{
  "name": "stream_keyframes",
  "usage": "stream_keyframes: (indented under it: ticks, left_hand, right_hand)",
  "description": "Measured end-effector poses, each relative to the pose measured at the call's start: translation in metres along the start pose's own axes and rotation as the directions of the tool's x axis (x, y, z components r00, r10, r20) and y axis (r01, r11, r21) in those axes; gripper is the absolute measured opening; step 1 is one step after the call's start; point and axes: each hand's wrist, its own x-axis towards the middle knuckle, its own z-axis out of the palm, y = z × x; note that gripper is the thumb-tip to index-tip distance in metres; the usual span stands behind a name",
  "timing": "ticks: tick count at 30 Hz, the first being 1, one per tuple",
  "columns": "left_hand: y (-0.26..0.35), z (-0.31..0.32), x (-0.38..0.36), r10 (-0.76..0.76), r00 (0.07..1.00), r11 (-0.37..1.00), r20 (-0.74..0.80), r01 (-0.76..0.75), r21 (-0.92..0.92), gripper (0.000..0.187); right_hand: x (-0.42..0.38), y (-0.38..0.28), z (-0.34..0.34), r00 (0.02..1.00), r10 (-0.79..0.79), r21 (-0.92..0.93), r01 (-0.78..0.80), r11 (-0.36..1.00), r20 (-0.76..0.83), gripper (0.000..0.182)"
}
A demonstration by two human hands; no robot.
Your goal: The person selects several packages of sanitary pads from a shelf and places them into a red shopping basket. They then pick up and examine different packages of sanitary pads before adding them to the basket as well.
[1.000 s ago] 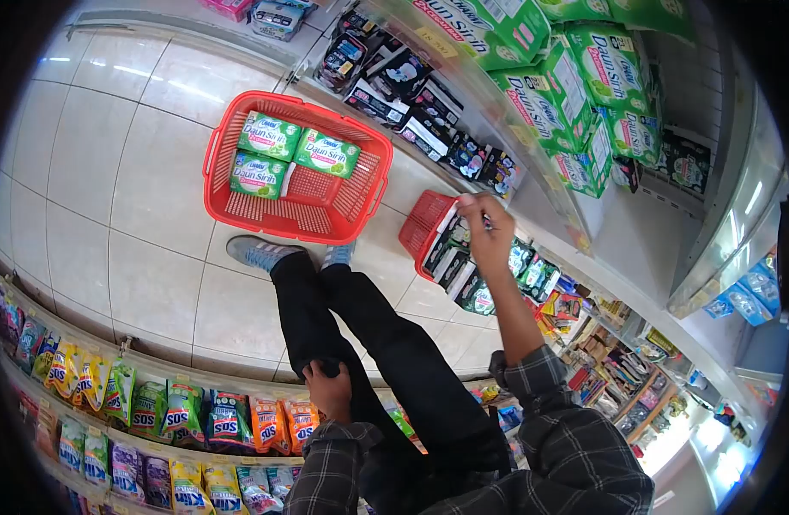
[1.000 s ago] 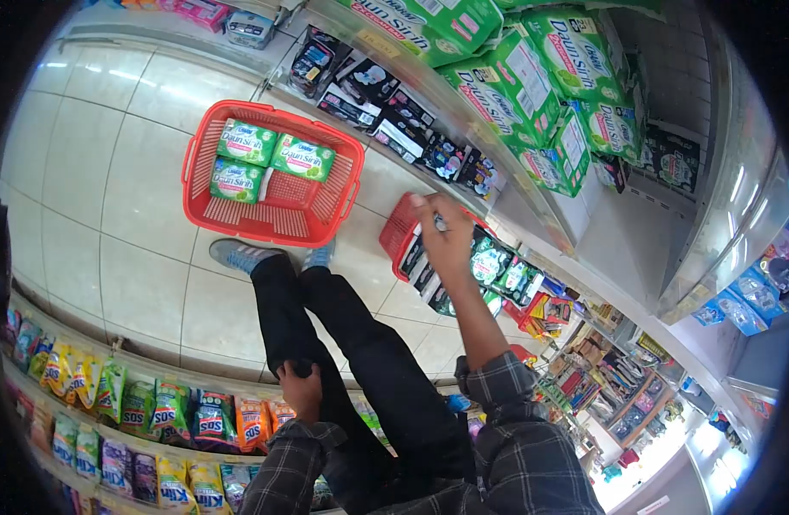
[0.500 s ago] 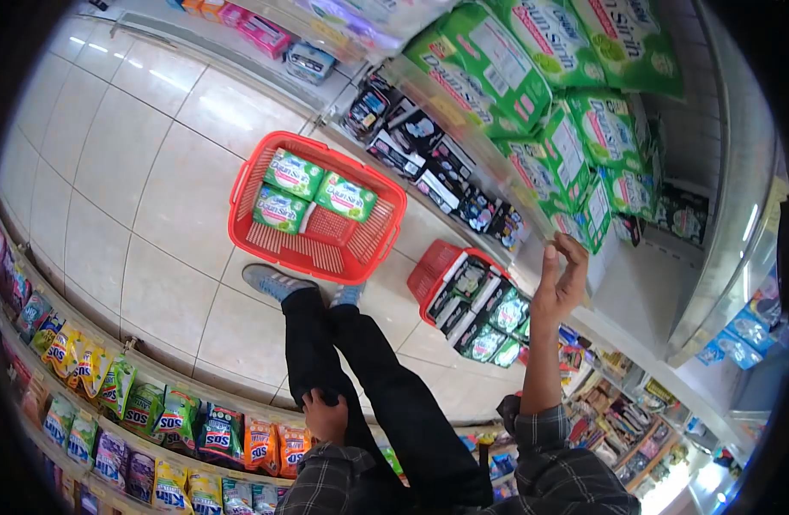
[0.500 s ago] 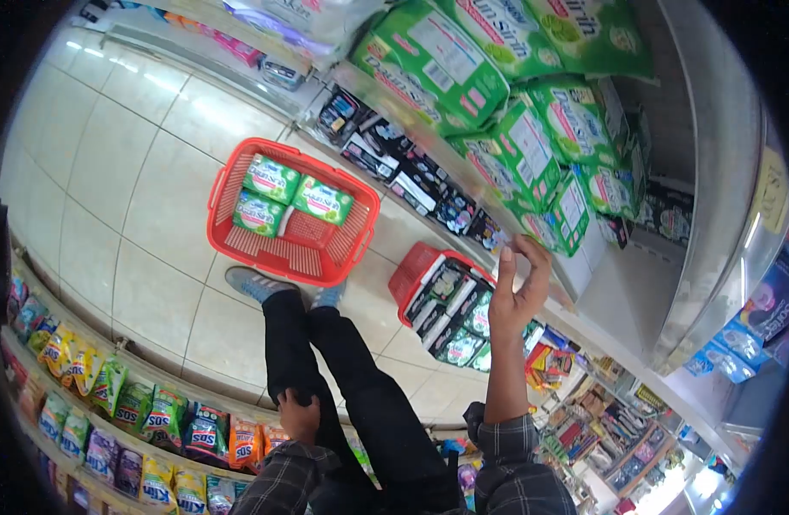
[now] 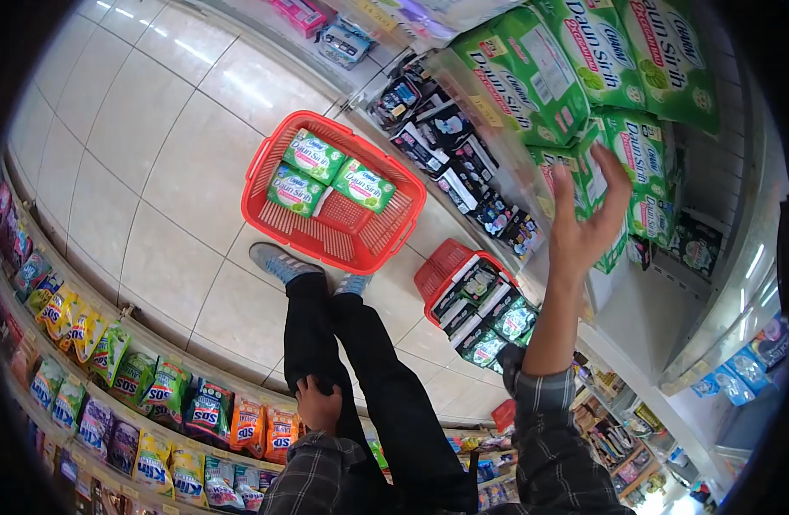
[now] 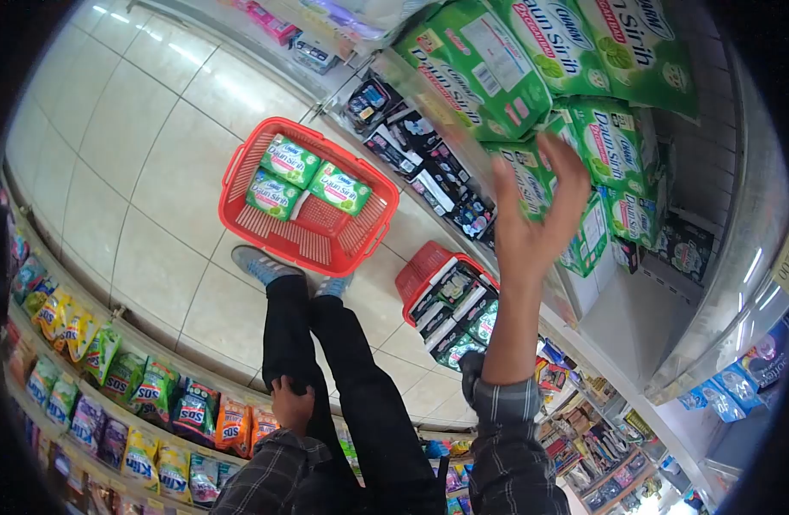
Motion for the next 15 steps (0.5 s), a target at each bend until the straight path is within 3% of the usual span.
stream_keyframes:
  ticks: [4, 6, 10, 13, 15]
  left_hand:
    - [0.003, -0.001, -0.001, 0.002, 1.000, 0.999, 0.016, -0.002, -0.042, 0.047]
    - [0.002, 0.000, 0.000, 0.010, 1.000, 0.998, 0.017, -0.010, -0.056, 0.047]
    - [0.002, 0.002, -0.004, 0.001, 1.000, 0.997, 0.009, -0.001, -0.074, 0.047]
    - [0.002, 0.003, -0.001, -0.006, 1.000, 0.997, 0.018, 0.007, -0.072, 0.048]
    - [0.001, 0.006, -0.005, -0.008, 1.000, 0.997, 0.018, 0.009, -0.072, 0.049]
  right_hand:
    - [0.028, -0.016, 0.012, 0.992, -0.127, 0.028, 0.126, 0.992, 0.026, 0.019]
    - [0.022, -0.012, 0.000, 0.994, -0.087, 0.120, 0.079, 0.990, 0.066, 0.017]
    - [0.005, -0.028, 0.008, 0.995, 0.086, 0.217, -0.075, 0.973, -0.045, 0.015]
    - [-0.018, -0.025, 0.010, 0.990, 0.133, 0.188, -0.140, 0.972, 0.050, 0.014]
    - [-0.040, -0.023, 0.011, 0.969, 0.067, 0.093, -0.091, 0.991, 0.236, 0.014]
